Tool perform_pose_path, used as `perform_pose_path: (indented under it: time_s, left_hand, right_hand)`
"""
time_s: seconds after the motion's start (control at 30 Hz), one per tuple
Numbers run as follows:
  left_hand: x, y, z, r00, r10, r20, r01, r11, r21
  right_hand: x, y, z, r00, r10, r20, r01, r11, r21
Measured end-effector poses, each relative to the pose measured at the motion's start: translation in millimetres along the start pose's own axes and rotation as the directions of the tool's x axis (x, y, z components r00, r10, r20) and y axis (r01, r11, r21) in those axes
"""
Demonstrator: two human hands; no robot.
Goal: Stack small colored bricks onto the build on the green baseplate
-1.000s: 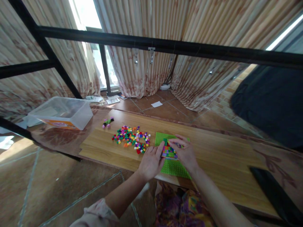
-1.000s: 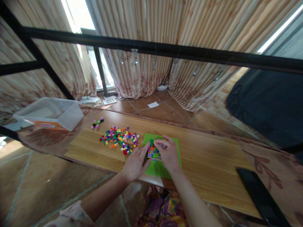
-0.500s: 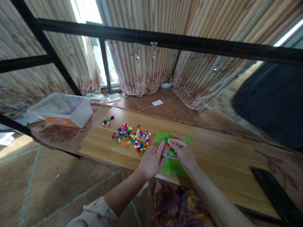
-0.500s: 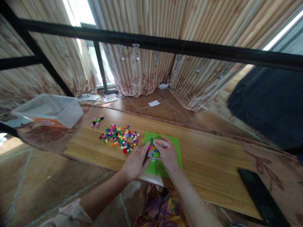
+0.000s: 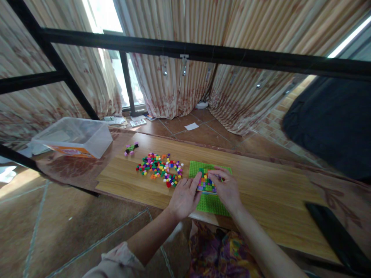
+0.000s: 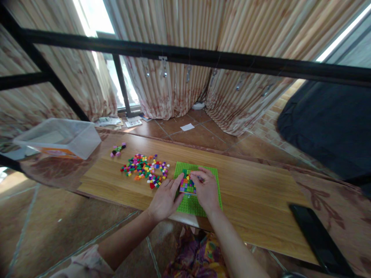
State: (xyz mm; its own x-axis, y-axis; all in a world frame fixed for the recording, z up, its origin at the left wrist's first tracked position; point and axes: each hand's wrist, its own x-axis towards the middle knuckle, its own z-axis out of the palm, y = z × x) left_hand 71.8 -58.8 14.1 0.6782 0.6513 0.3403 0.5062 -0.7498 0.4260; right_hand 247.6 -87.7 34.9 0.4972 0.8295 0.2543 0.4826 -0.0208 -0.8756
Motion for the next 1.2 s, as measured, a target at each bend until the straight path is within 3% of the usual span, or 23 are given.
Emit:
perform_pose_path:
  time_s: [0.3, 0.57, 0.93, 1.2]
  left_hand:
    - [0, 1, 0.1, 1.000, -0.003, 0.004, 0.003, 1.000, 0.003]
    - [0, 0, 0.5, 1.000, -0.002, 0.003, 0.002, 1.000, 0.002]
    - [0, 1, 0.2, 1.000, -0.010, 0.010, 0.010, 1.000, 0.014]
    - [0, 2, 0.2, 1.000, -0.009, 0.002, 0.009, 1.000, 0.013]
  right_hand:
    - [-4, -3, -9, 0.990, -0.130, 0.047, 0.135, 0.983, -0.122]
    - [-7, -10, -7, 0.951, -0.283, 0.121, 0.307, 0.902, -0.302]
    - [1, -13, -5, 0.924, -0.332, 0.191, 0.379, 0.863, -0.335]
    - [5, -12, -2, 0.915, -0.370, 0.163, 0.404, 0.856, -0.324]
